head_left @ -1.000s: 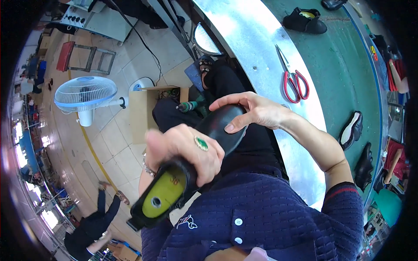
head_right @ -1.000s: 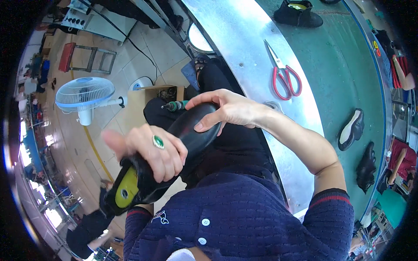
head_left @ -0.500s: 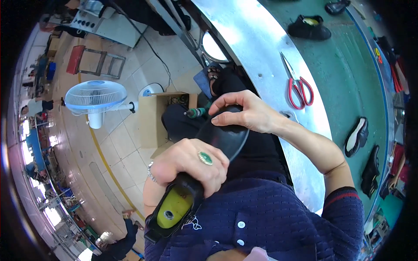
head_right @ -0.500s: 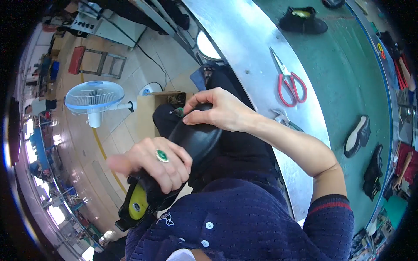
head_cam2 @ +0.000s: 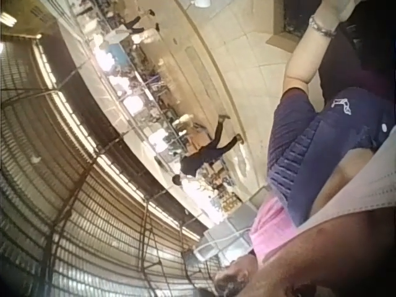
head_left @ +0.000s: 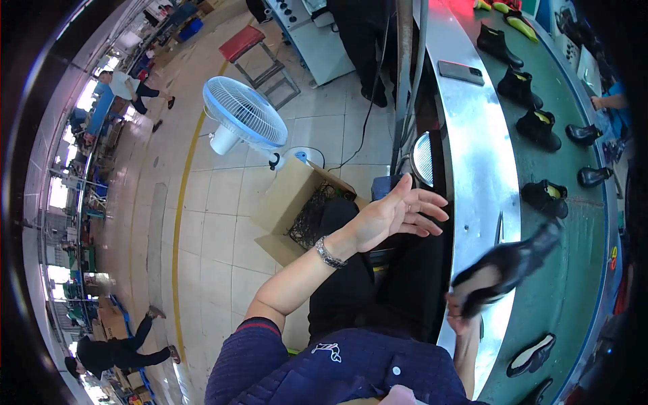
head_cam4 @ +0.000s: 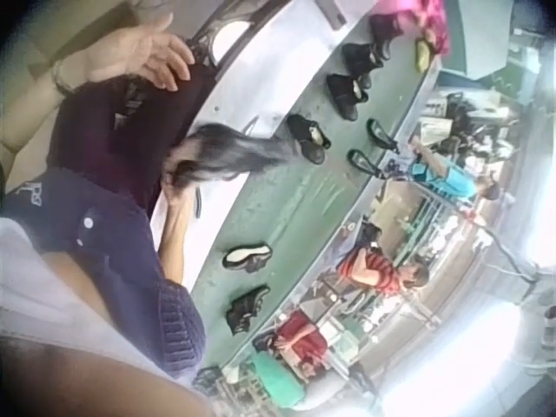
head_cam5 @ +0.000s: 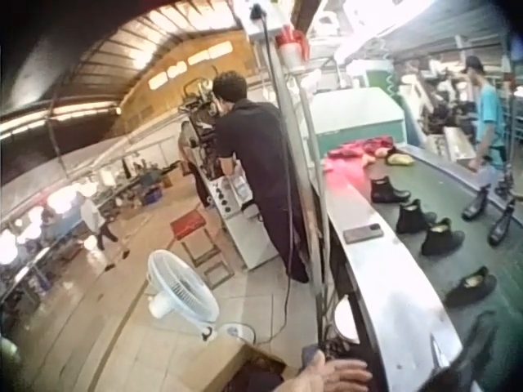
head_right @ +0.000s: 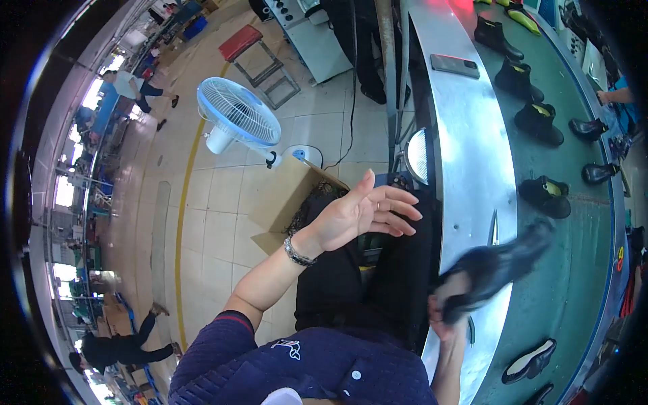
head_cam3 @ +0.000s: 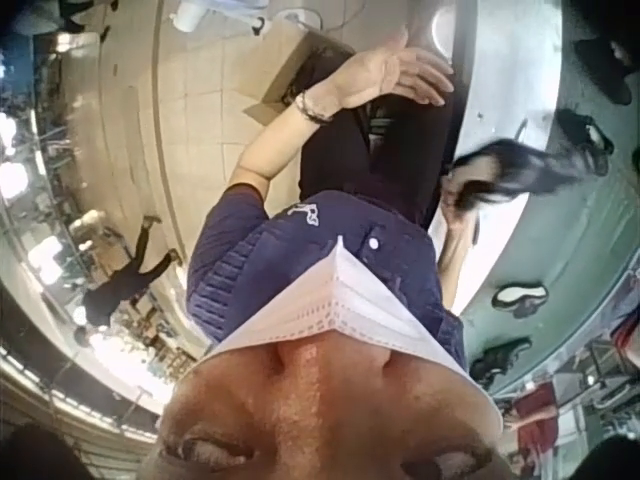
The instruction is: Trim and finish the edges of a boot upper using pliers and scissors at a manufacturing station.
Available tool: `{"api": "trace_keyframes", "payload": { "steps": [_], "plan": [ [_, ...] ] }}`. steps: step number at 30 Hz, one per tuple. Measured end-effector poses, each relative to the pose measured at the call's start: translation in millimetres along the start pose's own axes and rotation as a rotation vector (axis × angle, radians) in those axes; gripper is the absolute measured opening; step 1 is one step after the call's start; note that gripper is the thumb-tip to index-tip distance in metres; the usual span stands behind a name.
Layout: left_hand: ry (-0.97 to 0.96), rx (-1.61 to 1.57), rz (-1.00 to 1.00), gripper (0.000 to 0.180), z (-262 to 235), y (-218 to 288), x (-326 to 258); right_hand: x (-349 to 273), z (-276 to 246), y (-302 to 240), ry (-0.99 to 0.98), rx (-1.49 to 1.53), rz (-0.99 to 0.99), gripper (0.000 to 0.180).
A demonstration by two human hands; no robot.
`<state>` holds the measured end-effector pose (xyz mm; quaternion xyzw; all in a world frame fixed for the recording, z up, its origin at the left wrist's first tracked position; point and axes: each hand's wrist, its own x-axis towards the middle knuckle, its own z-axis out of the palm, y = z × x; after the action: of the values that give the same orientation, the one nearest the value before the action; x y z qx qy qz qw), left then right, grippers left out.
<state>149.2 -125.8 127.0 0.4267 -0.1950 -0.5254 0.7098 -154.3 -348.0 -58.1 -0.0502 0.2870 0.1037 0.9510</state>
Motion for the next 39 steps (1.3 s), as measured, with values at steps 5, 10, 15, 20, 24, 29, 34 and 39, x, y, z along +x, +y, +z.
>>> {"api": "trace_keyframes", "payload": {
  "steps": [5,10,15,20,24,29,34,39],
  "plan": [
    [0.032,-0.036,-0.030,0.079,-9,-18,-4,-64,-10,-86,-0.158,0.359,-0.358,0.034],
    [0.055,-0.109,-0.068,0.071,-11,-27,5,-105,-71,-169,-0.331,0.601,-0.508,0.042],
    [0.145,-0.130,-0.094,0.067,-17,-37,0,-82,-45,-209,0.022,0.126,-1.019,0.057],
    [0.194,-0.112,-0.121,0.058,-17,-43,6,-11,91,-218,0.394,-0.398,-1.094,0.042],
    [0.158,-0.073,-0.075,0.049,-11,-32,11,48,147,-254,0.784,-1.163,-1.293,0.056],
    [0.179,-0.117,0.014,0.045,-15,-33,-19,109,137,-264,1.038,-1.442,-1.217,0.047],
    [0.197,-0.105,-0.017,0.041,-12,-45,-44,47,94,-310,0.739,-1.109,-1.185,0.047],
    [0.189,0.134,0.074,0.046,-2,-53,-43,-22,140,-289,0.589,-1.297,-1.252,0.039]
  ]
}}
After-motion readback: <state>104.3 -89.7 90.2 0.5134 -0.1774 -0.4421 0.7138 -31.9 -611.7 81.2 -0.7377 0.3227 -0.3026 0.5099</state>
